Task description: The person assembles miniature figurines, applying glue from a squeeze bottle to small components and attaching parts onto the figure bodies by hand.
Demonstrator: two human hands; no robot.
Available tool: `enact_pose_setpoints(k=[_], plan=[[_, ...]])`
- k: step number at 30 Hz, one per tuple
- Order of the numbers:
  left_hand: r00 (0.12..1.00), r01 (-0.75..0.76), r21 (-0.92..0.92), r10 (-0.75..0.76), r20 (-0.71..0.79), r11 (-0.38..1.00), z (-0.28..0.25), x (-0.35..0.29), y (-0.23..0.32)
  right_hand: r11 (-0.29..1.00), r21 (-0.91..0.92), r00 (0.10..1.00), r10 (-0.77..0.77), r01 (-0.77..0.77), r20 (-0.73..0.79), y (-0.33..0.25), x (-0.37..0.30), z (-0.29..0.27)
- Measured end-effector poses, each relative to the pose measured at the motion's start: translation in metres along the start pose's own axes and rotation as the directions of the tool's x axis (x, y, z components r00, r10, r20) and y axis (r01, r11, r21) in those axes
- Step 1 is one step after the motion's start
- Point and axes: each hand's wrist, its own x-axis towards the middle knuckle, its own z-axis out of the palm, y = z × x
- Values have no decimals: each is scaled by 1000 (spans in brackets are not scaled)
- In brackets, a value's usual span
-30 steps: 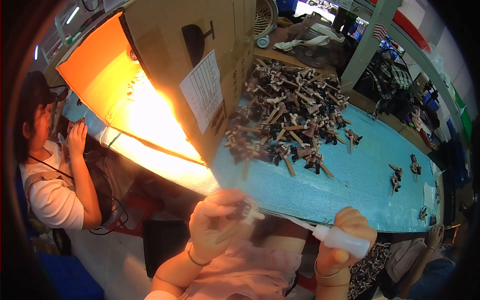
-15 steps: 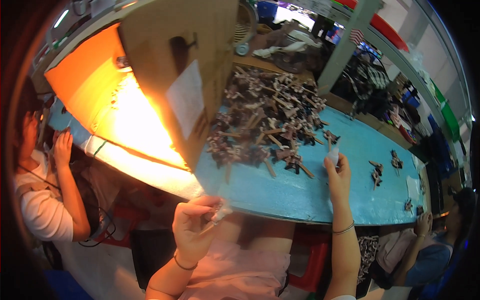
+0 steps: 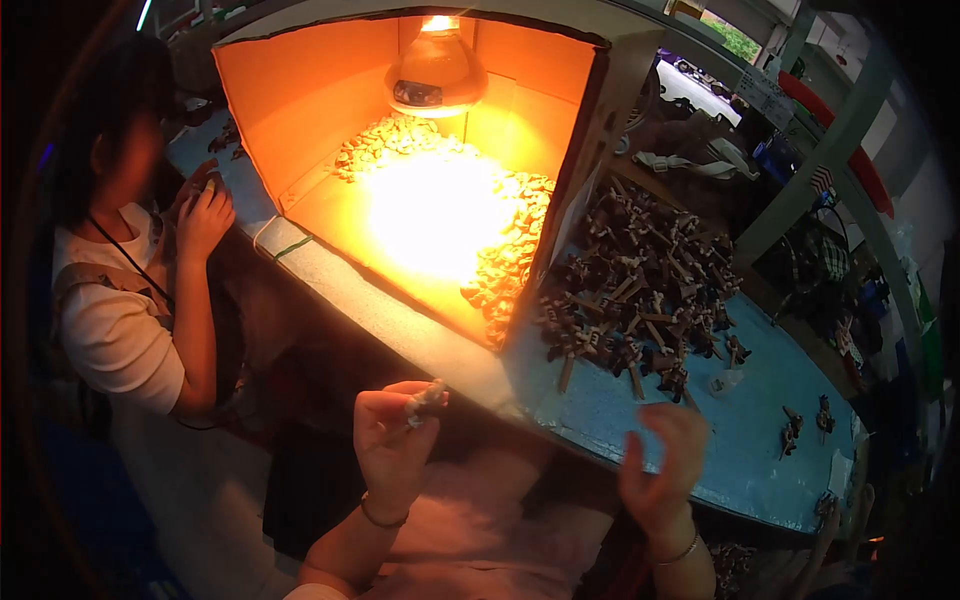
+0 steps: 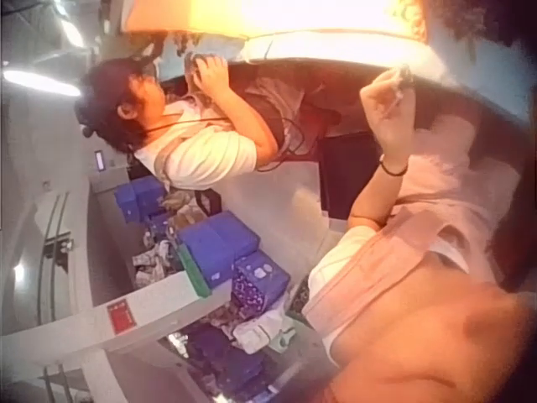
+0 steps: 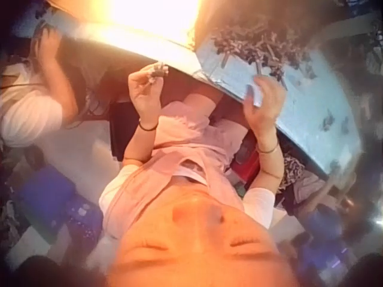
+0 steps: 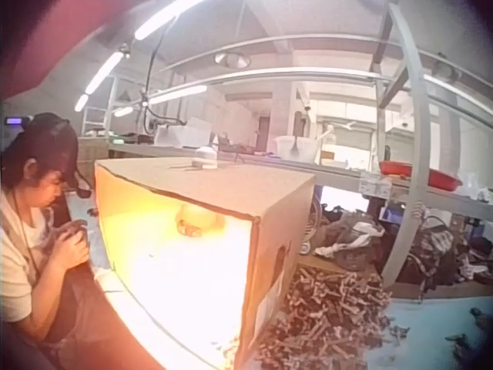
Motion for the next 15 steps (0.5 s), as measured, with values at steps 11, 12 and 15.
enact_pose_setpoints(k=[11,12,15], plan=[[986,130,-5,-130,-102,991,-23,5,22,841,-475,889,-15,258,458,-44,114,209],[986,130,-4,-130,-104,992,-22,6,23,842,-473,889,-16,260,458,-40,116,214],[980,192,4,-191,-57,981,-20,9,24,847,-487,945,-55,215,322,-36,117,223]])
